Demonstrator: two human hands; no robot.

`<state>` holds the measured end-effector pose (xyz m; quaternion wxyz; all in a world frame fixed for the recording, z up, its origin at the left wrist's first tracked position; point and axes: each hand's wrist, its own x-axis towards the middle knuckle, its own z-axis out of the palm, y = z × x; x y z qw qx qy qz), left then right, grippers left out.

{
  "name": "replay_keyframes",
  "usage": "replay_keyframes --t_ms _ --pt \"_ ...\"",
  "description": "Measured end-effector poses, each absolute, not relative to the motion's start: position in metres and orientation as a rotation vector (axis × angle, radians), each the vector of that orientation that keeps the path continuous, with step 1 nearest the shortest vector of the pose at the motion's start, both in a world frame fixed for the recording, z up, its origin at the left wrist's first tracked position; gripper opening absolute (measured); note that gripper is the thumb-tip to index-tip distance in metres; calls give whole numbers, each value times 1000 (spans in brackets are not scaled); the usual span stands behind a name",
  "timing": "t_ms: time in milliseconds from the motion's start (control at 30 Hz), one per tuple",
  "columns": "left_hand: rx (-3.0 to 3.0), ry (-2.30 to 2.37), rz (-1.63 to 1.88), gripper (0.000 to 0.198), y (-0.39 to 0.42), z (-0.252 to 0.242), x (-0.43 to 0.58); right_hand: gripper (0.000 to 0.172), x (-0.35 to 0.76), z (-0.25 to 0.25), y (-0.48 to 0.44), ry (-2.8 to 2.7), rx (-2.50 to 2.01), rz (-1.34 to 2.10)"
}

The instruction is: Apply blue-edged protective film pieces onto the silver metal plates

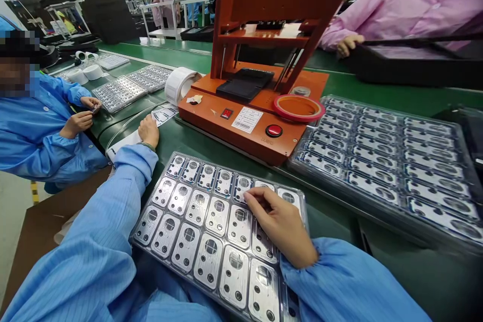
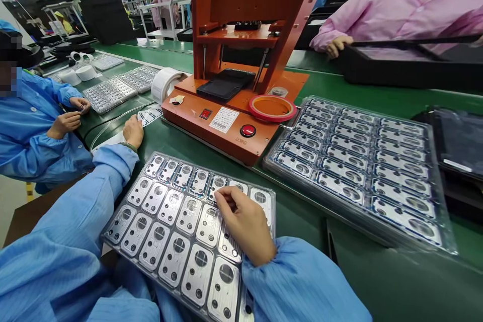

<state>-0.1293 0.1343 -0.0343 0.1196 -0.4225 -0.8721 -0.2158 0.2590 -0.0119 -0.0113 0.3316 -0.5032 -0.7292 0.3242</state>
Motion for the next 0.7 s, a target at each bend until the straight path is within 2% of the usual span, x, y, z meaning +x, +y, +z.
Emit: replay_keyframes --t_ms 367,700 --pt "-1348 -2492 -811 29 122 -28 -123 23 259 -12 -13 -1925 -1304 842" --pt "-1693 -2186 -1287 22 100 -6 -80 19 259 -8 -15 -1934 -1271 810"
